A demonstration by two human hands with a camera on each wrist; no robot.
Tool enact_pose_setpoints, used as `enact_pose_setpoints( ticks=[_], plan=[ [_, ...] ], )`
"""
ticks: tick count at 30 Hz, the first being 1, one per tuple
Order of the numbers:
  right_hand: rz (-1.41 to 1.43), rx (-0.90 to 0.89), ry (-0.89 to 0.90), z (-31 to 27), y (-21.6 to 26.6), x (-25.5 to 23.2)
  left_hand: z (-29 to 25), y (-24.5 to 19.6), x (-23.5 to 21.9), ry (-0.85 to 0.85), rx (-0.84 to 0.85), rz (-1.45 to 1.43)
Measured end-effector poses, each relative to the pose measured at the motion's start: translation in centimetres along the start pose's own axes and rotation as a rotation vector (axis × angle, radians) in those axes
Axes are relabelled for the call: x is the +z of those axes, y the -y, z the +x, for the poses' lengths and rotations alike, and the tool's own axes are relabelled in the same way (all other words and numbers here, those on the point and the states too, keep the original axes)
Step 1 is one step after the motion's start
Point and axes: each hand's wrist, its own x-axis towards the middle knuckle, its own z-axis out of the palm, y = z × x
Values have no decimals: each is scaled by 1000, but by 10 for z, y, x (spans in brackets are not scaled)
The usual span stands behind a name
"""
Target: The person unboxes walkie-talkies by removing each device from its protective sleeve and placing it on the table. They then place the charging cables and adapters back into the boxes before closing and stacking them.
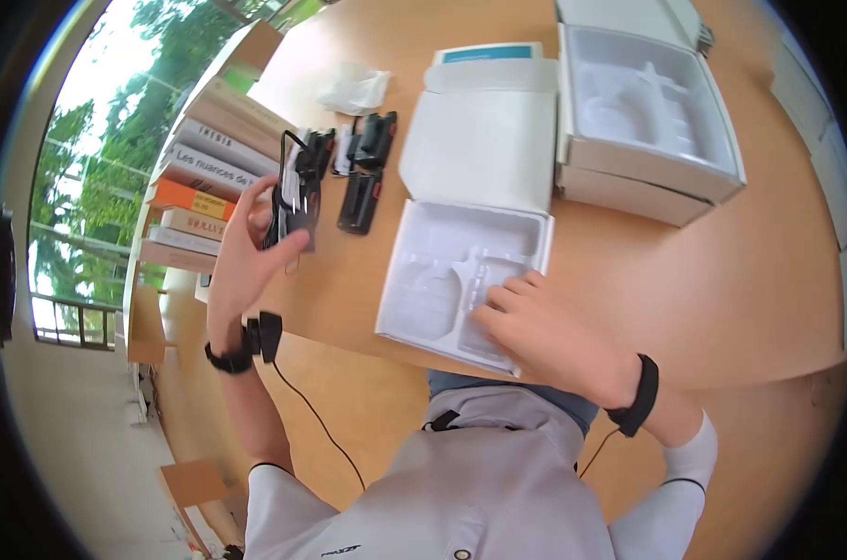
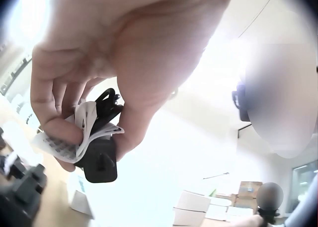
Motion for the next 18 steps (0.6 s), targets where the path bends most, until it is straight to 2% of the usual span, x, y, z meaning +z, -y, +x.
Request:
enact_pose_setpoints(
  ticks=[2,5,8,9,12,16,18],
  plan=[
    [33,7,-19,1,1,-1,28,28,-25,-75,41,129],
    [41,13,-38,3,5,-3,68,85,-33,-158,94,443],
    [12,30,-31,5,8,-4,79,103,-13,-140,90,594],
    [6,41,-27,6,9,-4,85,114,-8,-129,57,596],
    [-6,64,-12,7,11,-4,89,109,2,-50,-12,608],
    [-59,67,-26,10,17,-7,96,131,4,-41,122,551],
    [-71,18,-129,9,28,-4,90,130,5,-103,163,566]
  ],
)
